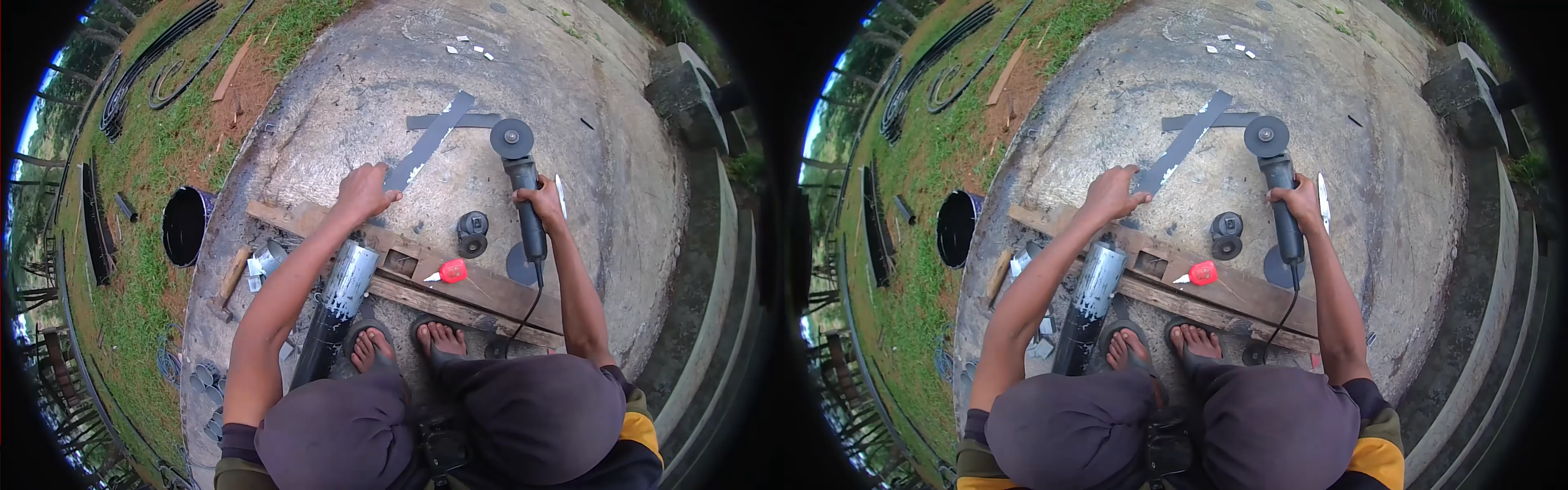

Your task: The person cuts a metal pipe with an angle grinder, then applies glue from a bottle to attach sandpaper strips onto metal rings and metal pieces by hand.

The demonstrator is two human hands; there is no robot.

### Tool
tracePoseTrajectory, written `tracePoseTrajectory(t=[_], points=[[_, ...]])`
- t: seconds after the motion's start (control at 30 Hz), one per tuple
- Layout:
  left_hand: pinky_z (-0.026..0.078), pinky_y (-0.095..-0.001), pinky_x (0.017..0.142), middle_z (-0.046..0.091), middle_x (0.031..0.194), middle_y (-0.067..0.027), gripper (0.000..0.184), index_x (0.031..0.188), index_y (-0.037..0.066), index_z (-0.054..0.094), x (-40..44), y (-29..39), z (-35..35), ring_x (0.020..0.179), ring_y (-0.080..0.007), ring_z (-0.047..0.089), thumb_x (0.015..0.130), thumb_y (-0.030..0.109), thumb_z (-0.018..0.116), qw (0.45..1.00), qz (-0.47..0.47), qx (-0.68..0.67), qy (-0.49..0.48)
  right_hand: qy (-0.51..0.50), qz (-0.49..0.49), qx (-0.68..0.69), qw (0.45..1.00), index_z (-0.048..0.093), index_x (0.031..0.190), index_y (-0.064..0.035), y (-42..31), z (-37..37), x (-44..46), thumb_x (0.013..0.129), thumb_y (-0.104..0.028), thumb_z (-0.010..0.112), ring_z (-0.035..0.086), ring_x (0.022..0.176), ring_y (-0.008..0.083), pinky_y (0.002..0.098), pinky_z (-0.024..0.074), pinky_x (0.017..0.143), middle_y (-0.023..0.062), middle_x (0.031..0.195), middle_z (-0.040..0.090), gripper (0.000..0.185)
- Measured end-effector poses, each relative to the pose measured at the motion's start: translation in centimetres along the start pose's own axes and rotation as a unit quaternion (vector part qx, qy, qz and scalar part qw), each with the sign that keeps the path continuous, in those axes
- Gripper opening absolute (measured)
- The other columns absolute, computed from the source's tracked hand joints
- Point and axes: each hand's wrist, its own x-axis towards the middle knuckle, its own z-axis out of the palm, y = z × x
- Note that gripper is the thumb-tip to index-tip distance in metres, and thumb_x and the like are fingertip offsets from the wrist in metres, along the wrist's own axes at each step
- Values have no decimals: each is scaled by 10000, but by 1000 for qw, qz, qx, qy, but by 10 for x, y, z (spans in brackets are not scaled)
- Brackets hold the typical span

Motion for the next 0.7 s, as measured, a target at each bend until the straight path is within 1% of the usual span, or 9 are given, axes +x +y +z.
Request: tracePoseTrajectory(t=[0.13,0.2,0.3,0.37,0.4,0.47,0.53,0.63,0.7], points=[[579,-497,913,717,1195,-206,603,1245,52,674,28,10,35,1069,-369,721,783,381,880,998,-31,58,19,4,28,26,999,683,1060,64,22,-5,12,641,-241,844,684,682,229,382,560,631,134,860,706,542],[583,-494,890,732,1131,-205,548,1207,48,681,41,7,50,1045,-372,727,794,358,864,997,-38,61,37,23,34,-2,999,694,1072,87,28,-5,9,687,-354,826,706,714,244,385,563,666,176,885,725,600],[593,-489,843,725,948,-217,343,1127,13,708,50,-8,45,955,-403,731,796,100,736,995,-57,-75,29,42,26,-109,993,692,1075,108,30,-10,14,722,-421,809,723,755,274,399,563,709,210,908,733,647],[593,-487,821,726,913,-209,342,1142,33,717,38,-24,18,916,-415,731,804,78,697,993,-39,-57,91,50,-6,-198,979,684,1060,111,39,-6,14,761,-438,799,715,755,268,395,553,717,202,905,723,636],[593,-486,810,726,896,-205,345,1150,42,721,27,-34,-1,896,-421,731,808,68,678,991,-32,-46,119,56,-7,-195,979,685,1070,119,37,-5,12,754,-453,792,724,799,307,414,557,748,230,920,728,663],[573,-479,875,738,994,-186,356,1181,95,732,-11,-51,-39,983,-399,721,842,61,629,974,-35,40,219,68,-3,-182,981,686,1091,133,26,-3,2,739,-484,777,741,886,384,453,565,811,287,948,737,716],[521,-460,999,693,1194,-193,358,1211,71,714,-62,-57,-60,1166,-358,659,878,57,584,965,-65,136,214,74,-4,-214,974,661,1119,141,28,-1,2,759,-485,758,726,953,422,476,550,865,329,1027,718,729],[405,-474,1157,564,1448,-202,440,1331,31,652,-122,-99,-8,1359,-320,532,902,67,563,934,71,258,235,97,-26,-218,971,654,1150,126,37,5,3,785,-493,739,721,958,454,496,541,871,342,1033,717,723],[349,-482,1203,490,1555,-167,556,1431,42,587,-157,-124,31,1431,-297,477,875,35,568,963,119,180,163,101,-37,-212,971,650,1113,124,38,4,3,791,-486,730,715,961,450,495,536,873,339,1023,711,695]])
